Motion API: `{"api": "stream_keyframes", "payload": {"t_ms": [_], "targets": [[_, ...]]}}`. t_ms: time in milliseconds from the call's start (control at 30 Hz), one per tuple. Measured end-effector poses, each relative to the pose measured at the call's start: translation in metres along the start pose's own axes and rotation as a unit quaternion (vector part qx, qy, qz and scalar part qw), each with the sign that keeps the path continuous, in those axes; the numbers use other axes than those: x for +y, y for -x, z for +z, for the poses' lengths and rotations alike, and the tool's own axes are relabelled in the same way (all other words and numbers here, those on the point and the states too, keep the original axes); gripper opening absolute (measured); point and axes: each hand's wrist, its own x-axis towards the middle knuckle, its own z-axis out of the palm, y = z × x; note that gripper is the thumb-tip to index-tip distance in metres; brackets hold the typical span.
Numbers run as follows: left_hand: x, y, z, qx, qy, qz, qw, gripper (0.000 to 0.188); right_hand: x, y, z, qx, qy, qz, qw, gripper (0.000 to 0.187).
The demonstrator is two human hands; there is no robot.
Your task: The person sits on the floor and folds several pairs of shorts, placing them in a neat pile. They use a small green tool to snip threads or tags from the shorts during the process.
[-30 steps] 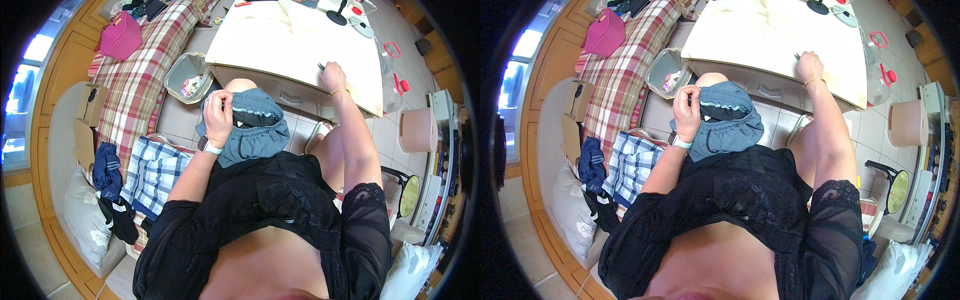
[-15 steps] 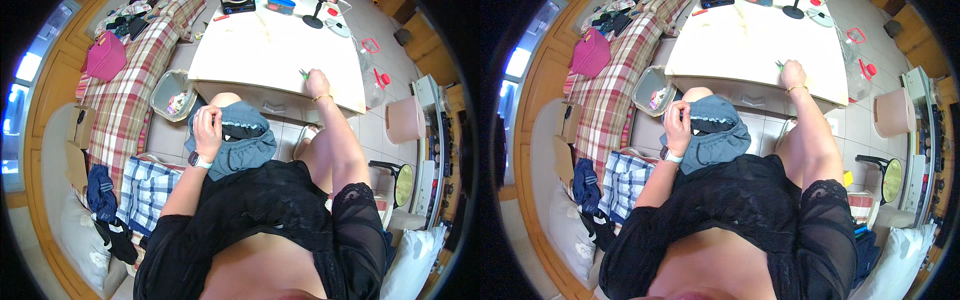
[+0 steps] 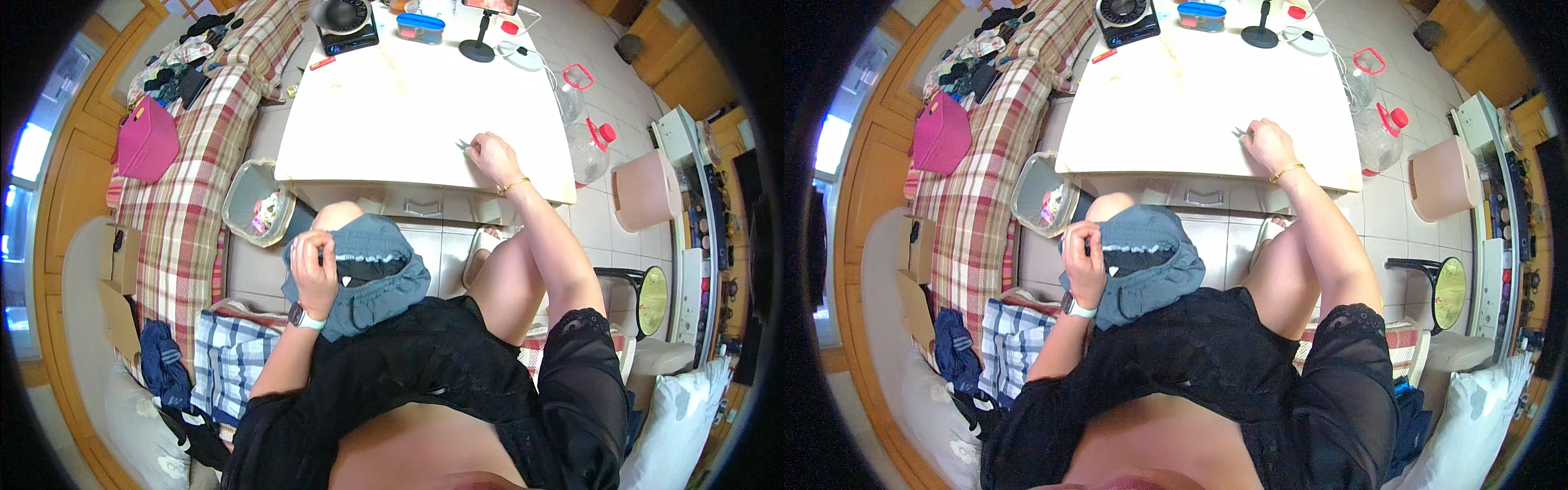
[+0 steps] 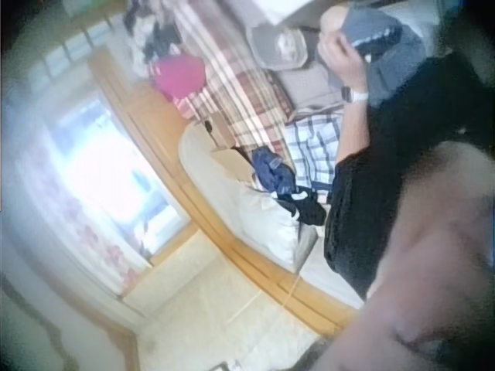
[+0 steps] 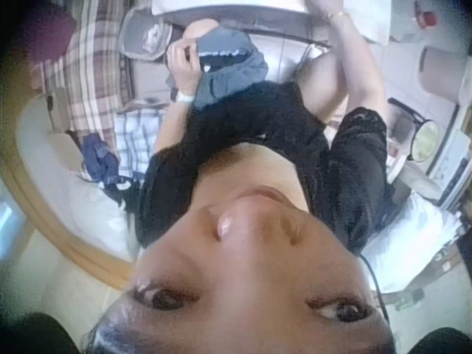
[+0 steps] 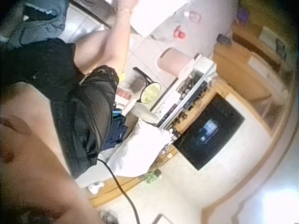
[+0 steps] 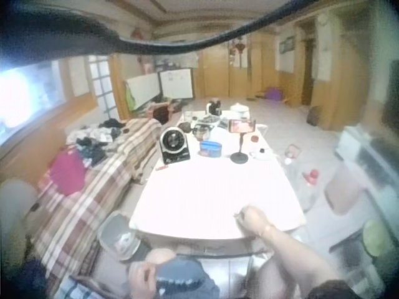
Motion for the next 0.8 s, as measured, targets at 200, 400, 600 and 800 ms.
{"api": "stream_keyframes", "payload": {"t_ms": [200, 400, 600, 800], "targets": [[-0.003, -0.005, 0.002, -0.028, 0.021, -0.010, 0.999, 0.004, 0.020, -0.032, -0.010, 0.076, -0.054, -0.025, 0.995, 0.019], [-0.007, -0.009, 0.004, -0.021, 0.017, -0.040, 0.999, 0.005, 0.043, -0.078, -0.007, 0.129, -0.037, -0.050, 0.990, 0.017], [-0.012, -0.010, 0.006, -0.028, 0.033, -0.071, 0.997, 0.005, 0.065, -0.132, -0.016, 0.222, -0.021, -0.131, 0.966, 0.022], [-0.014, -0.011, 0.006, -0.035, 0.027, -0.092, 0.995, 0.007, 0.075, -0.201, -0.058, 0.306, 0.031, -0.119, 0.944, 0.028]]}}
